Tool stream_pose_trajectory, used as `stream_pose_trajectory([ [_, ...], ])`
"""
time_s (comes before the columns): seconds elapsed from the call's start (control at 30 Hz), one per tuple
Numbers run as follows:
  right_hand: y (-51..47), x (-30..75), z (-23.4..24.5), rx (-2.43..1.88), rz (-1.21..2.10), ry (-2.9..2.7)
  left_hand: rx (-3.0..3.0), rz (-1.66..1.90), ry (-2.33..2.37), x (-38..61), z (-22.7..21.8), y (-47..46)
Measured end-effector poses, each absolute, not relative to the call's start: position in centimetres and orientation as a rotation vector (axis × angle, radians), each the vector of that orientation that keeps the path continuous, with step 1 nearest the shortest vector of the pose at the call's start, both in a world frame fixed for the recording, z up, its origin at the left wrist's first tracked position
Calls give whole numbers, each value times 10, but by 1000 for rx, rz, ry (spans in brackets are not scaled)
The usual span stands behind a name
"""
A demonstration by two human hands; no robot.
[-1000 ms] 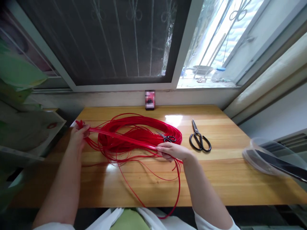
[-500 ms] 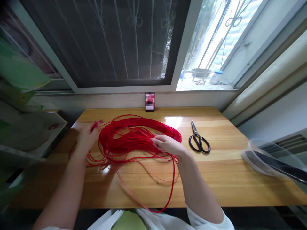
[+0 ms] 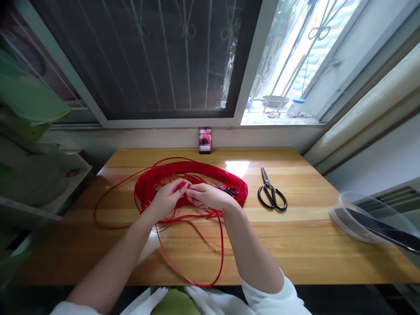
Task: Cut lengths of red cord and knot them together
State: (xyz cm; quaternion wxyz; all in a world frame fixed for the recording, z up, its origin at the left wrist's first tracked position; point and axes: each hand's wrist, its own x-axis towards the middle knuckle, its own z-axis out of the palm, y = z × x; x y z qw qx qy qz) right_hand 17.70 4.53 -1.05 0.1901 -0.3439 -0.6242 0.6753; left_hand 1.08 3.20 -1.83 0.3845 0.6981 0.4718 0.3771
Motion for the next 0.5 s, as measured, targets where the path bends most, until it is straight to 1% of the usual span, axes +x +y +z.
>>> stream_pose_trajectory([
  [0.07,47,177,-9,-894,2001,-1695,1489,1121,1054,6,-18,36],
  [0.17,50,180,-12,-833,2096,-1625,1202,1327,992,-8,-16,42],
  [0.33,51,186,-23,-765,2194,-1579,1059,1414,1048,-37,-15,48],
  [0.5,47,189,-27,-843,2184,-1602,998,1530,1107,-60,-15,50],
])
